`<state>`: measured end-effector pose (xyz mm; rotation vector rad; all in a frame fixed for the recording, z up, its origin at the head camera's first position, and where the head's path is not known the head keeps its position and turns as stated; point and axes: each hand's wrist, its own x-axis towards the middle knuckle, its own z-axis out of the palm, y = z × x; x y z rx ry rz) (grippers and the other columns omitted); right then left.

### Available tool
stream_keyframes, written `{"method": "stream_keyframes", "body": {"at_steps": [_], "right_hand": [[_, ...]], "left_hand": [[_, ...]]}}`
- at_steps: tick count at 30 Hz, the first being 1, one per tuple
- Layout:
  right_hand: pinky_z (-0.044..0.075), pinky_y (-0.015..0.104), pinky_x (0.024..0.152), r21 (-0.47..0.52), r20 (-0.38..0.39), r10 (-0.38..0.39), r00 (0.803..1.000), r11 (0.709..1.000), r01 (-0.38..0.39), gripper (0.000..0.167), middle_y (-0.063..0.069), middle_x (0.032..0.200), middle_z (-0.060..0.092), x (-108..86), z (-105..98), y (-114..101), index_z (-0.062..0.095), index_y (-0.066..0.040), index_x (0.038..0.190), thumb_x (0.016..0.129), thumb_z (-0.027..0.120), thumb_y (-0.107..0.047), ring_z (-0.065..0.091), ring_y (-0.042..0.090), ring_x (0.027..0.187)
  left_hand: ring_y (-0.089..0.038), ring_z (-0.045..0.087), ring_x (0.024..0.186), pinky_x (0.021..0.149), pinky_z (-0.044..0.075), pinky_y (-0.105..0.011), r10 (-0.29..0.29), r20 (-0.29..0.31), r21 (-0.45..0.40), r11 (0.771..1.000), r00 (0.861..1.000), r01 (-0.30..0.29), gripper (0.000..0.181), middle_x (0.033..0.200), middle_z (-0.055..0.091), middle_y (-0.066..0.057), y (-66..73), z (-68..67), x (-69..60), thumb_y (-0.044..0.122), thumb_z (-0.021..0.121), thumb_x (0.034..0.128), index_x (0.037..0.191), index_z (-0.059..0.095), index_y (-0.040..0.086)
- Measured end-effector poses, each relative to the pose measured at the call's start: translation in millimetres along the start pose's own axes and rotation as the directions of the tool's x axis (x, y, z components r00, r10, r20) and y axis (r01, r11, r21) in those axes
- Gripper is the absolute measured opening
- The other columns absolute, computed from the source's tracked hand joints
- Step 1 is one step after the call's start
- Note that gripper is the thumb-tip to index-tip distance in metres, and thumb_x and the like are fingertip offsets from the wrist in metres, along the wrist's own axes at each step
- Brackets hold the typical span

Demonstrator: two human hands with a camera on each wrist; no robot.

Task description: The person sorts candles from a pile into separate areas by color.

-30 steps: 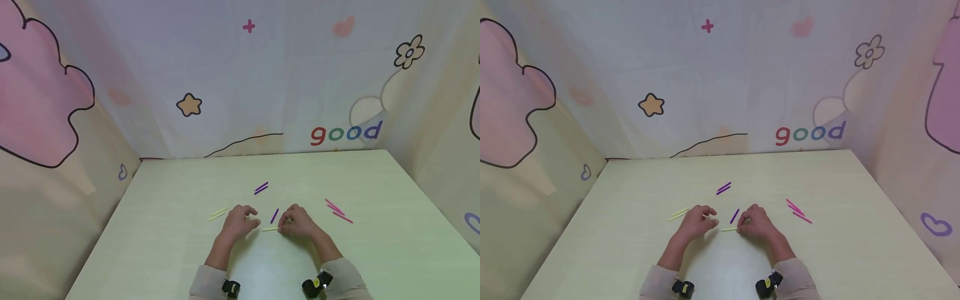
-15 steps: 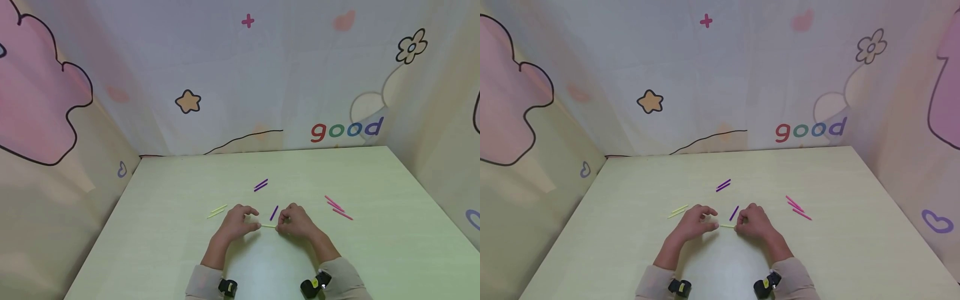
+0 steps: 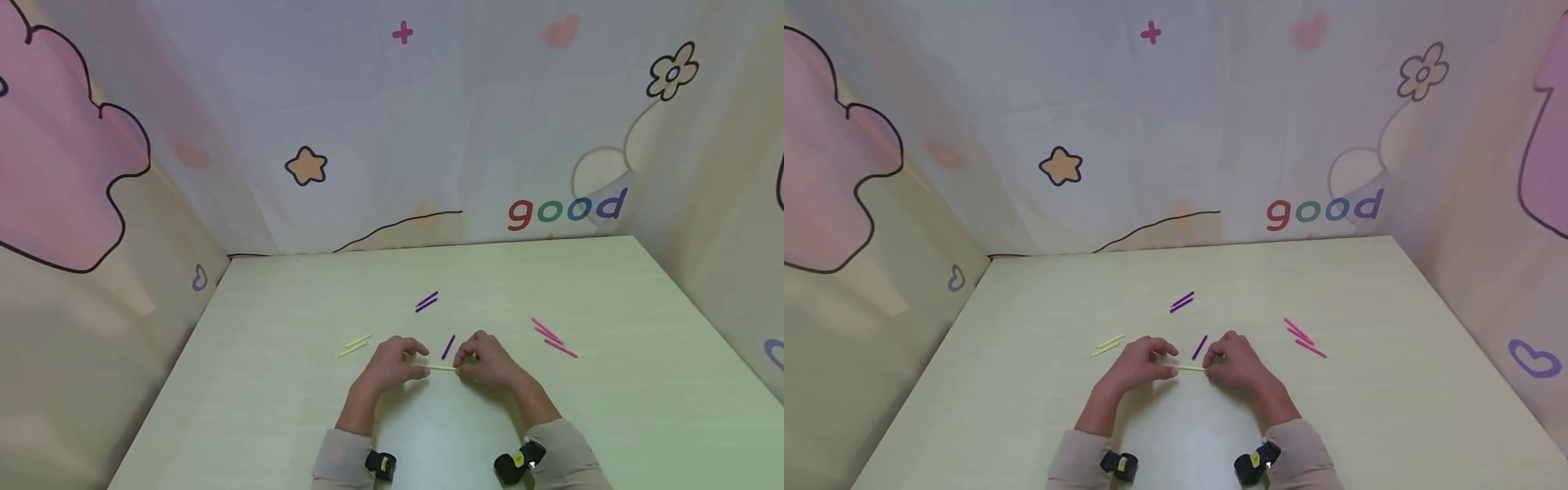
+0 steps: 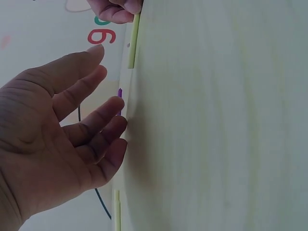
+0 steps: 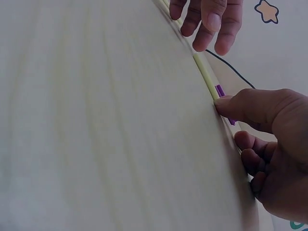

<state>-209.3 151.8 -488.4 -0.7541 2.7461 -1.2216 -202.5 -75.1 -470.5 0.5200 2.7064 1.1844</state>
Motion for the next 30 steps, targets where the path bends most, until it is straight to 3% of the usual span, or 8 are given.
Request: {"method": "stream_keyframes", "body": {"at_steps": [4, 13, 20, 30], "right_hand": [[0.032, 0.035, 0.068, 0.010, -0.008, -0.026, 1.000, 1.000, 0.026, 0.011, 0.001, 0.081, 0.047, 0.1, -2, 0, 0.068, -0.019, 0.071, 0.070, 0.072, -0.008, 0.041, 0.021, 0.078], [0.031, 0.035, 0.071, -0.018, 0.032, 0.063, 0.997, 0.998, -0.063, 0.012, 0.000, 0.083, 0.048, 3.1, -3, 0, 0.068, -0.015, 0.073, 0.071, 0.075, -0.005, 0.041, 0.018, 0.082], [0.031, 0.035, 0.071, 0.001, 0.036, 0.055, 0.998, 0.998, -0.055, 0.012, 0.000, 0.083, 0.048, 2.5, -2, 0, 0.068, -0.014, 0.073, 0.071, 0.075, -0.005, 0.041, 0.019, 0.082], [0.031, 0.035, 0.070, 0.008, 0.032, 0.051, 0.998, 0.999, -0.051, 0.012, -0.001, 0.082, 0.048, 2.6, -2, -1, 0.069, -0.014, 0.074, 0.071, 0.075, -0.004, 0.041, 0.019, 0.081]], "left_hand": [[-0.021, 0.053, 0.086, 0.073, 0.043, -0.035, -0.016, 0.011, -0.003, 1.000, 1.000, 0.016, 0.026, 0.093, 0.058, -0.004, 0.9, 0.9, 2.7, 0.015, 0.080, 0.0716, 0.095, 0.070, 0.011], [-0.015, 0.047, 0.077, 0.068, 0.038, -0.029, -0.070, 0.020, -0.003, 0.998, 0.997, 0.070, 0.024, 0.080, 0.057, 0.002, 0.7, 6.0, 8.9, 0.012, 0.084, 0.0657, 0.086, 0.073, 0.013], [-0.014, 0.044, 0.070, 0.060, 0.034, -0.028, -0.130, 0.017, 0.037, 0.991, 0.991, 0.129, 0.020, 0.073, 0.054, 0.003, 2.9, 8.0, 12.2, 0.013, 0.082, 0.0672, 0.085, 0.075, 0.016], [-0.015, 0.047, 0.071, 0.063, 0.037, -0.031, -0.180, -0.023, 0.094, 0.979, 0.983, 0.182, 0.008, 0.067, 0.059, 0.010, 5.3, 11.4, 15.1, 0.017, 0.079, 0.0688, 0.074, 0.073, 0.019]]}}
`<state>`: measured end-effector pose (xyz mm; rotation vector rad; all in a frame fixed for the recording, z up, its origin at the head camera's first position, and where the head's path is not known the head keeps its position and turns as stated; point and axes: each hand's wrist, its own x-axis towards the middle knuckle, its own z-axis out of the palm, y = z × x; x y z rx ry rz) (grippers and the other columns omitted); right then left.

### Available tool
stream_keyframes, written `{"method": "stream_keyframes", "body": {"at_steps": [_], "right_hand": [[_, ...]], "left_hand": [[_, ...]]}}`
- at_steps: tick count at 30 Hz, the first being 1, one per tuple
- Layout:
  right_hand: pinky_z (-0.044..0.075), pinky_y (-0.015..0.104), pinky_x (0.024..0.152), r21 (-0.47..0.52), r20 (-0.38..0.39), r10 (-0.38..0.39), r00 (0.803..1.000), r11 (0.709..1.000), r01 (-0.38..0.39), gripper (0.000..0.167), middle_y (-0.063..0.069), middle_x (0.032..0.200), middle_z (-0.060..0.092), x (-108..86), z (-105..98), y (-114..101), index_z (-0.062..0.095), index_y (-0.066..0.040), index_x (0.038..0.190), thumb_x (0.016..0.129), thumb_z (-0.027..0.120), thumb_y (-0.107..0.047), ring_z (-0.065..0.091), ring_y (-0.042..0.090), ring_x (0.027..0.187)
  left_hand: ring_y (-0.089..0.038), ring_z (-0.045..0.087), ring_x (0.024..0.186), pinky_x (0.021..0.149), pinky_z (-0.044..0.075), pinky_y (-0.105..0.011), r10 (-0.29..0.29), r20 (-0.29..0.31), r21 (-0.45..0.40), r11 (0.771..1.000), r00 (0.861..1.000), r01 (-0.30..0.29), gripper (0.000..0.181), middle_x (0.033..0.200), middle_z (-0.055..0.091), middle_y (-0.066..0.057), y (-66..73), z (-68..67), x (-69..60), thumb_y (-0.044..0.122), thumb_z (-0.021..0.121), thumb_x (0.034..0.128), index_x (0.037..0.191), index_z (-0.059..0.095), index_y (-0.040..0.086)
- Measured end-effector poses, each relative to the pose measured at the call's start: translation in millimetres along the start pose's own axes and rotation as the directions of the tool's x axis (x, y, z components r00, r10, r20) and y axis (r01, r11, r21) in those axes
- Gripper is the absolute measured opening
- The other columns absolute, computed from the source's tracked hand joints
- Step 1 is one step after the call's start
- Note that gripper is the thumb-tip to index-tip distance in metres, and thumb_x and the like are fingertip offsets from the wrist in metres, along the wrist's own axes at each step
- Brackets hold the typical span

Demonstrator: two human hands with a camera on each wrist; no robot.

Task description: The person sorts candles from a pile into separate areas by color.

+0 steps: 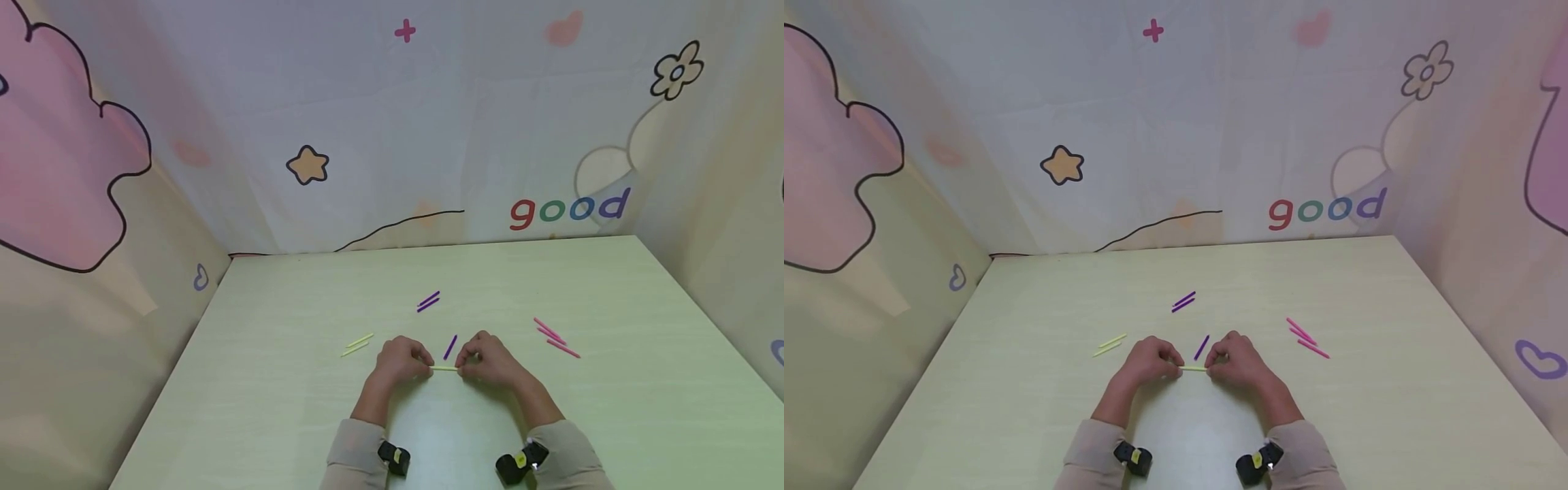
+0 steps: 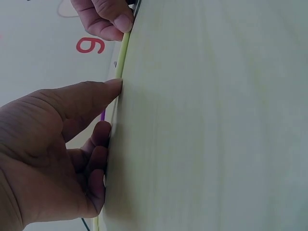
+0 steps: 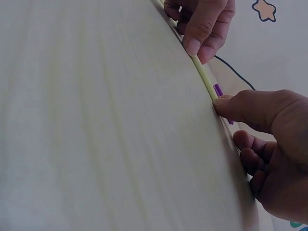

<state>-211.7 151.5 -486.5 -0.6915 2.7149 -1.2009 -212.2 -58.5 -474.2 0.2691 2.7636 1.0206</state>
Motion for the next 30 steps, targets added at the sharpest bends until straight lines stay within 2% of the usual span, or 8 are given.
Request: {"method": "stream_keyframes", "body": {"at_steps": [6, 12, 22, 30], "right_hand": [[0.033, 0.035, 0.070, -0.044, 0.015, 0.011, 1.000, 0.999, -0.010, 0.015, 0.002, 0.085, 0.048, -0.6, -1, -2, 0.068, -0.011, 0.084, 0.072, 0.076, -0.008, 0.041, 0.019, 0.080], [0.038, 0.037, 0.074, -0.087, 0.022, 0.096, 0.995, 0.992, -0.094, 0.030, 0.005, 0.089, 0.048, -6.1, -4, -10, 0.066, -0.008, 0.097, 0.070, 0.079, -0.012, 0.044, 0.021, 0.084], [0.038, 0.037, 0.076, -0.100, 0.016, 0.139, 0.990, 0.986, -0.137, 0.029, 0.004, 0.091, 0.049, -5.2, -2, -10, 0.068, -0.009, 0.096, 0.070, 0.080, -0.009, 0.045, 0.021, 0.084], [0.041, 0.039, 0.077, -0.096, 0.021, 0.128, 0.992, 0.987, -0.126, 0.029, 0.004, 0.091, 0.052, -7.9, -7, -14, 0.067, -0.007, 0.099, 0.072, 0.078, -0.010, 0.048, 0.022, 0.086]], "left_hand": [[-0.015, 0.049, 0.073, 0.065, 0.037, -0.033, -0.015, 0.000, 0.007, 1.000, 1.000, 0.015, 0.007, 0.070, 0.060, 0.011, -0.9, 0.0, 0.7, 0.018, 0.079, 0.0694, 0.072, 0.072, 0.020], [-0.014, 0.048, 0.074, 0.065, 0.037, -0.032, -0.023, 0.007, 0.001, 1.000, 1.000, 0.023, 0.008, 0.069, 0.058, 0.012, -2.6, 1.0, 0.5, 0.019, 0.079, 0.0691, 0.072, 0.072, 0.021], [-0.014, 0.050, 0.076, 0.066, 0.038, -0.032, -0.009, -0.003, 0.004, 1.000, 1.000, 0.009, 0.008, 0.070, 0.059, 0.012, -2.3, 1.6, 0.9, 0.018, 0.079, 0.0691, 0.071, 0.072, 0.021], [-0.014, 0.049, 0.074, 0.065, 0.038, -0.032, -0.011, -0.008, 0.002, 1.000, 1.000, 0.011, 0.007, 0.070, 0.059, 0.011, -1.8, -0.1, 0.6, 0.019, 0.079, 0.0695, 0.071, 0.072, 0.020]]}}
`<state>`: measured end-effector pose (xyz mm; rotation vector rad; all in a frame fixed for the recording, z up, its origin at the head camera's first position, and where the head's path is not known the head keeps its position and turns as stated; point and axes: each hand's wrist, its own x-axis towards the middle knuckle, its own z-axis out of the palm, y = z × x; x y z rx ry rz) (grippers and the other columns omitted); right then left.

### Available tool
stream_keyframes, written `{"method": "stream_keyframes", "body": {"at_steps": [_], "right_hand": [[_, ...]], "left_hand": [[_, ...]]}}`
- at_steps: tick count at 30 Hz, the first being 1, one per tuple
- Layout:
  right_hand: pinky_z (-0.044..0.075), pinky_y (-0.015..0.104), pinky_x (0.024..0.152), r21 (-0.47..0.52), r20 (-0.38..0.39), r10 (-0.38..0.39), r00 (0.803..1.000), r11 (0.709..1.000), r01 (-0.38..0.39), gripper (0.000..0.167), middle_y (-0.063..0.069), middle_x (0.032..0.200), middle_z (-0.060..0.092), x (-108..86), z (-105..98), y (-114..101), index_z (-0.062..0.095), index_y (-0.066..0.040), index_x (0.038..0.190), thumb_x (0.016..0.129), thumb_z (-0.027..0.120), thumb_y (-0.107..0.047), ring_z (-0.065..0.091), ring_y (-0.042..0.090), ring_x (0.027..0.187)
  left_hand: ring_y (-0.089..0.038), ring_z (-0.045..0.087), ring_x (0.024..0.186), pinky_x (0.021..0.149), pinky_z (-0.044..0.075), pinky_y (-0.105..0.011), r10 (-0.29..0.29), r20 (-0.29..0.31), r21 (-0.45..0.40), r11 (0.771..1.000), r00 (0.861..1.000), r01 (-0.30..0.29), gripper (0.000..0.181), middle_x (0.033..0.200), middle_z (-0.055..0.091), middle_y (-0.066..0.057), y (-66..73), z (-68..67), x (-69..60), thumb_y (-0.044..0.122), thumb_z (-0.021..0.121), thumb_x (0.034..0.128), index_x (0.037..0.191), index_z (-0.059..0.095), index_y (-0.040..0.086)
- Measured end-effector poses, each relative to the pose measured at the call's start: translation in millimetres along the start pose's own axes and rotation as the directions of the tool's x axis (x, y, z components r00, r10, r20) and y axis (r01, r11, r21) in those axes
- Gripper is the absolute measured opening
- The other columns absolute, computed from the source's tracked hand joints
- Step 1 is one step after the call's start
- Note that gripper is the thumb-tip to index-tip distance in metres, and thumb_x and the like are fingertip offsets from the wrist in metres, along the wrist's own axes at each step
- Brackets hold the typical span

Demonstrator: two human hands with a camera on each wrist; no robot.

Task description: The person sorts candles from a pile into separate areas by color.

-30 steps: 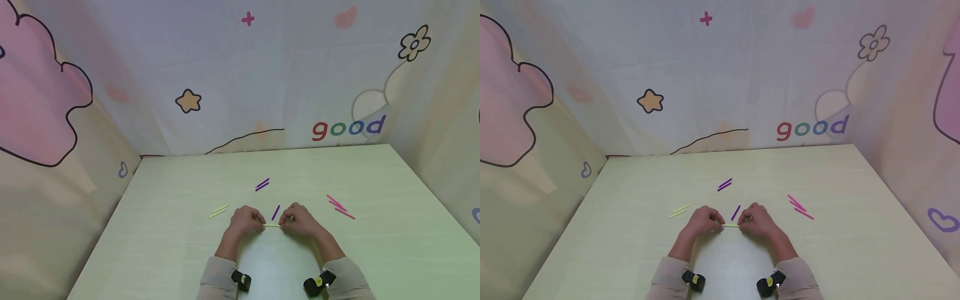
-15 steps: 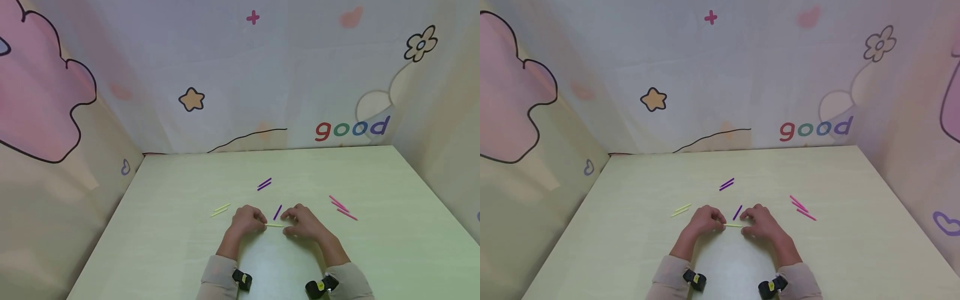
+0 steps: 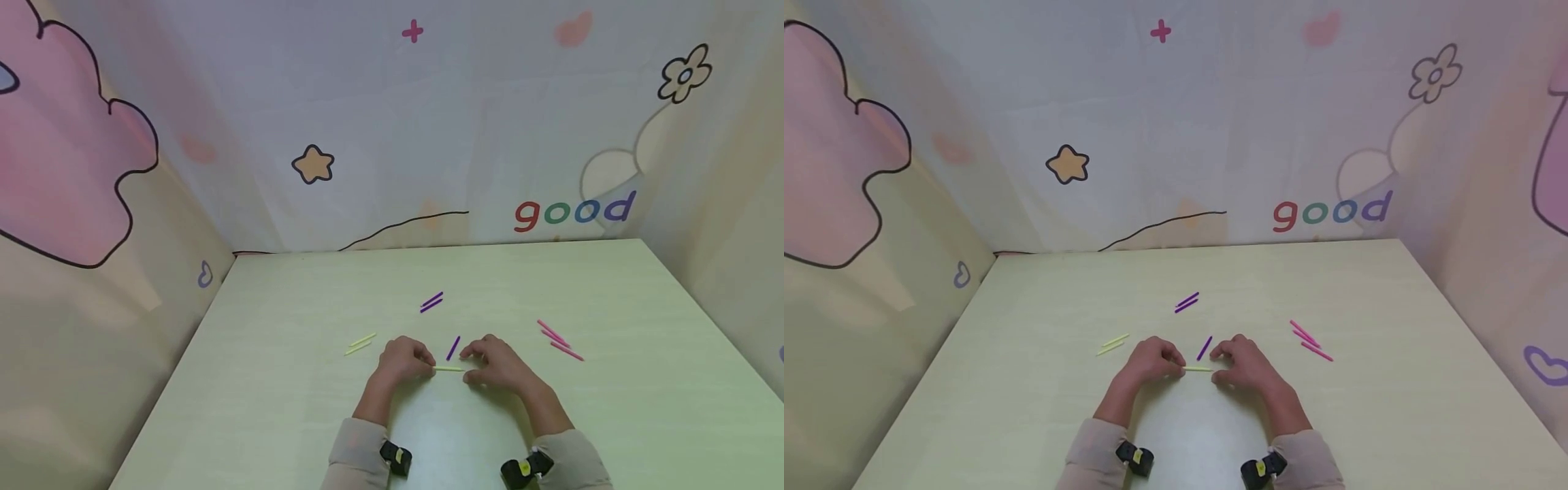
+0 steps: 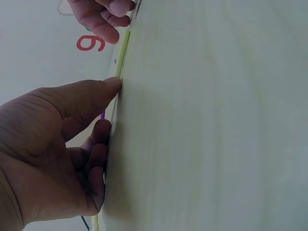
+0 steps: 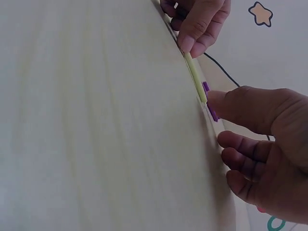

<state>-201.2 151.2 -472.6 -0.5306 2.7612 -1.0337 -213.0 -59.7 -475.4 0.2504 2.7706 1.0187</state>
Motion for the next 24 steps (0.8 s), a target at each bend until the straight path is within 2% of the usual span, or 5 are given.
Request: {"method": "stream_keyframes", "body": {"at_steps": [8, 15, 20, 24], "right_hand": [[0.044, 0.045, 0.081, 0.018, -0.007, -0.033, 0.999, 0.999, 0.033, 0.035, 0.007, 0.102, 0.061, -12.1, -10, -1, 0.065, -0.006, 0.106, 0.074, 0.077, -0.013, 0.056, 0.028, 0.095], [0.044, 0.046, 0.082, -0.029, -0.019, -0.063, 0.998, 0.998, 0.062, 0.037, 0.009, 0.105, 0.062, -17.1, -12, -4, 0.065, -0.005, 0.107, 0.074, 0.077, -0.016, 0.057, 0.030, 0.096], [0.044, 0.045, 0.082, -0.027, -0.037, -0.071, 0.997, 0.997, 0.070, 0.038, 0.010, 0.105, 0.062, -23.1, -15, -5, 0.065, -0.004, 0.107, 0.073, 0.077, -0.016, 0.057, 0.031, 0.095], [0.043, 0.044, 0.083, -0.009, -0.040, -0.071, 0.997, 0.997, 0.071, 0.038, 0.009, 0.106, 0.062, -26.5, -15, -3, 0.065, -0.005, 0.108, 0.073, 0.077, -0.017, 0.057, 0.031, 0.096]], "left_hand": [[-0.014, 0.049, 0.073, 0.064, 0.038, -0.033, 0.006, -0.011, 0.004, 1.000, 1.000, -0.006, 0.007, 0.069, 0.058, 0.011, 1.8, 1.0, -1.4, 0.018, 0.079, 0.0696, 0.071, 0.072, 0.019], [-0.010, 0.049, 0.060, 0.056, 0.039, -0.026, 0.083, -0.031, -0.086, 0.993, 0.996, -0.086, 0.003, 0.067, 0.057, 0.007, 1.0, -2.3, -10.6, 0.012, 0.074, 0.0732, 0.076, 0.072, 0.013], [-0.013, 0.050, 0.074, 0.063, 0.042, -0.030, 0.091, -0.085, -0.145, 0.984, 0.992, -0.102, 0.004, 0.082, 0.056, 0.003, -3.2, -12.6, -23.8, 0.012, 0.073, 0.0734, 0.076, 0.072, 0.014], [-0.016, 0.052, 0.077, 0.064, 0.042, -0.032, 0.088, -0.120, -0.160, 0.981, 0.989, -0.106, 0.004, 0.085, 0.057, -0.001, -12.1, -22.2, -30.9, 0.011, 0.074, 0.0735, 0.076, 0.071, 0.013]]}}
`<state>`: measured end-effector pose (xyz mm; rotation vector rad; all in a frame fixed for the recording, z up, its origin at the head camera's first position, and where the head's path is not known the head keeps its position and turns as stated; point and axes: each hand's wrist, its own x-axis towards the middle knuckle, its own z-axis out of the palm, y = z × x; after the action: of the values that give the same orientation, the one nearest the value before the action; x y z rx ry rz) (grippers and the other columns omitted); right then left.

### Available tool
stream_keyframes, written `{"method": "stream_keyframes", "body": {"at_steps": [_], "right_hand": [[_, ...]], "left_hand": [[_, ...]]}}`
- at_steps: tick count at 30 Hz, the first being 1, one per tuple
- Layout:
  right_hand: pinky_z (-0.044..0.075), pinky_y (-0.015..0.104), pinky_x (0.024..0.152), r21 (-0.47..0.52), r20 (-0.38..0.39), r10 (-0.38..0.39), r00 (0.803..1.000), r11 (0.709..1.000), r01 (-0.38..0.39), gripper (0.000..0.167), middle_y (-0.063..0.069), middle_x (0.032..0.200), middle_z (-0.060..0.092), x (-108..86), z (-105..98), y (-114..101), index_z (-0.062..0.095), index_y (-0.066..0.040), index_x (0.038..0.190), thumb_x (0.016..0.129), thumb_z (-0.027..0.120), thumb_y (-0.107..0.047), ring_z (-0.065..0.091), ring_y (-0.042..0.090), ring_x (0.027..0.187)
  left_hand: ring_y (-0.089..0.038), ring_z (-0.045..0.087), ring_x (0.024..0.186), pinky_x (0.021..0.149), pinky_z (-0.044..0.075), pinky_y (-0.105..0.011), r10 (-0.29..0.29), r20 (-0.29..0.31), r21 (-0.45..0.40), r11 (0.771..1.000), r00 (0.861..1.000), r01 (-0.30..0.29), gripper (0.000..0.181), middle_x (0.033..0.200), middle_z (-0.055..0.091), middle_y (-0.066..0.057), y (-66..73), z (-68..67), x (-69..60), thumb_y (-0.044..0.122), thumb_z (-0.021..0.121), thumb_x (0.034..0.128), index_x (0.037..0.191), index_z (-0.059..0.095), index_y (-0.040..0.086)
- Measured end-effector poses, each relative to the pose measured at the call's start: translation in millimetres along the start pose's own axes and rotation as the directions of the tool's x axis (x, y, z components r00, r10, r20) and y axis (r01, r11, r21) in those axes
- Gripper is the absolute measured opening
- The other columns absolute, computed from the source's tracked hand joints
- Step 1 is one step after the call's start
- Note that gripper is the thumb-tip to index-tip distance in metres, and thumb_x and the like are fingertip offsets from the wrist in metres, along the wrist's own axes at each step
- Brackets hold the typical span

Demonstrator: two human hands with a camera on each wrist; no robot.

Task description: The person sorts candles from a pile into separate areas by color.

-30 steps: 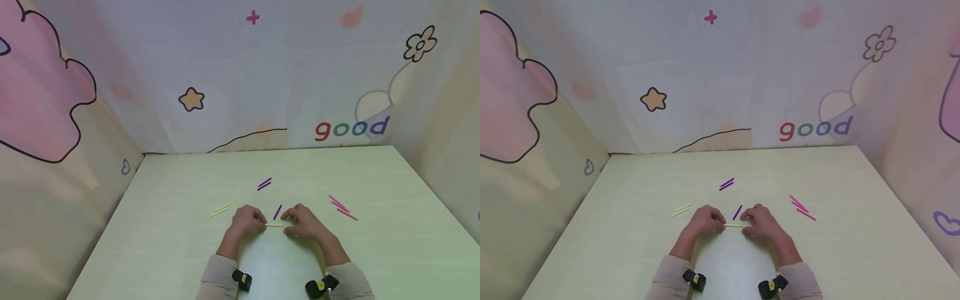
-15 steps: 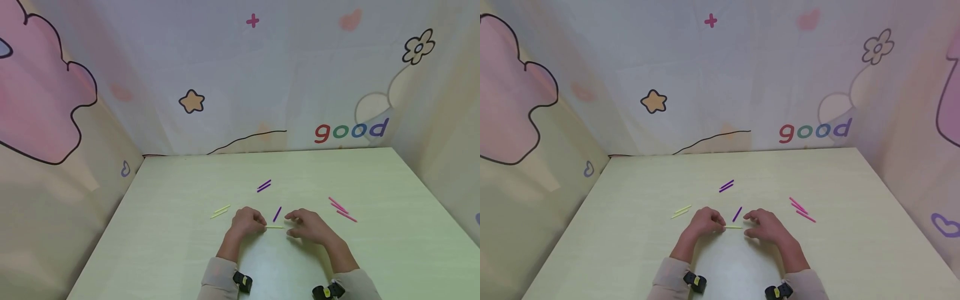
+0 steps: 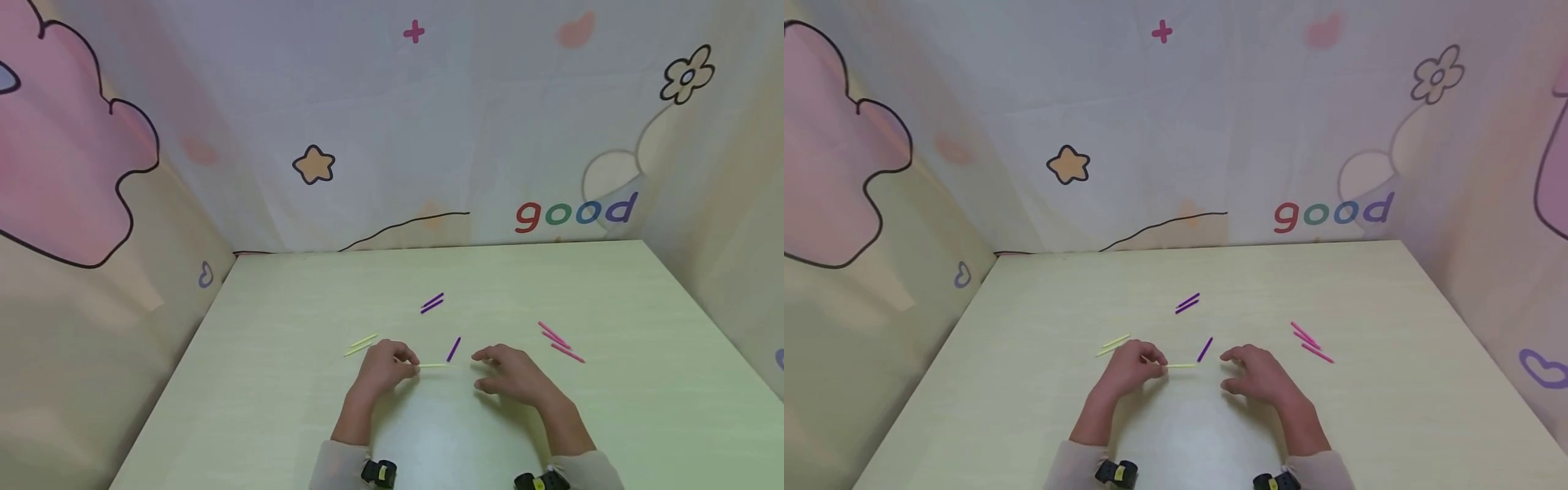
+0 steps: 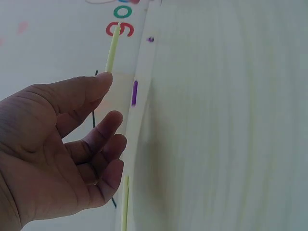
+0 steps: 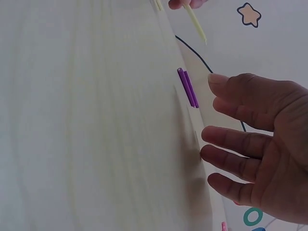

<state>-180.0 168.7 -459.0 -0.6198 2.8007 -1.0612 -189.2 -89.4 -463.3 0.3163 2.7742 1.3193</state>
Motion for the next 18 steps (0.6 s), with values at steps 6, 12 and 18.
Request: {"method": "stream_keyframes", "body": {"at_steps": [6, 12, 18], "right_hand": [[0.043, 0.045, 0.083, 0.016, -0.002, -0.004, 1.000, 1.000, 0.004, 0.040, 0.009, 0.107, 0.062, -2.5, -1, 2, 0.064, -0.005, 0.109, 0.074, 0.077, -0.018, 0.056, 0.031, 0.097], [0.043, 0.046, 0.083, 0.019, -0.008, -0.009, 1.000, 1.000, 0.010, 0.040, 0.010, 0.109, 0.061, -3.6, -3, 2, 0.063, -0.004, 0.111, 0.075, 0.076, -0.018, 0.056, 0.032, 0.098], [0.043, 0.046, 0.083, 0.041, -0.018, 0.004, 1.000, 0.999, -0.003, 0.041, 0.010, 0.110, 0.061, -2.1, -3, 7, 0.062, -0.004, 0.112, 0.076, 0.076, -0.018, 0.056, 0.032, 0.099]], "left_hand": [[-0.019, 0.055, 0.079, 0.064, 0.044, -0.033, -0.011, -0.036, -0.018, 1.000, 0.999, 0.010, 0.004, 0.086, 0.061, -0.004, -10.7, -15.1, -4.6, 0.009, 0.073, 0.0743, 0.078, 0.071, 0.009], [-0.020, 0.056, 0.082, 0.065, 0.044, -0.034, -0.053, -0.067, -0.024, 0.998, 0.996, 0.051, 0.005, 0.087, 0.062, -0.003, -21.5, -24.7, -4.6, 0.008, 0.073, 0.0741, 0.078, 0.071, 0.009], [-0.018, 0.054, 0.079, 0.065, 0.044, -0.032, -0.101, -0.103, -0.039, 0.994, 0.989, 0.098, 0.005, 0.083, 0.061, -0.002, -33.4, -31.3, -6.5, 0.007, 0.073, 0.0744, 0.079, 0.071, 0.008]]}}
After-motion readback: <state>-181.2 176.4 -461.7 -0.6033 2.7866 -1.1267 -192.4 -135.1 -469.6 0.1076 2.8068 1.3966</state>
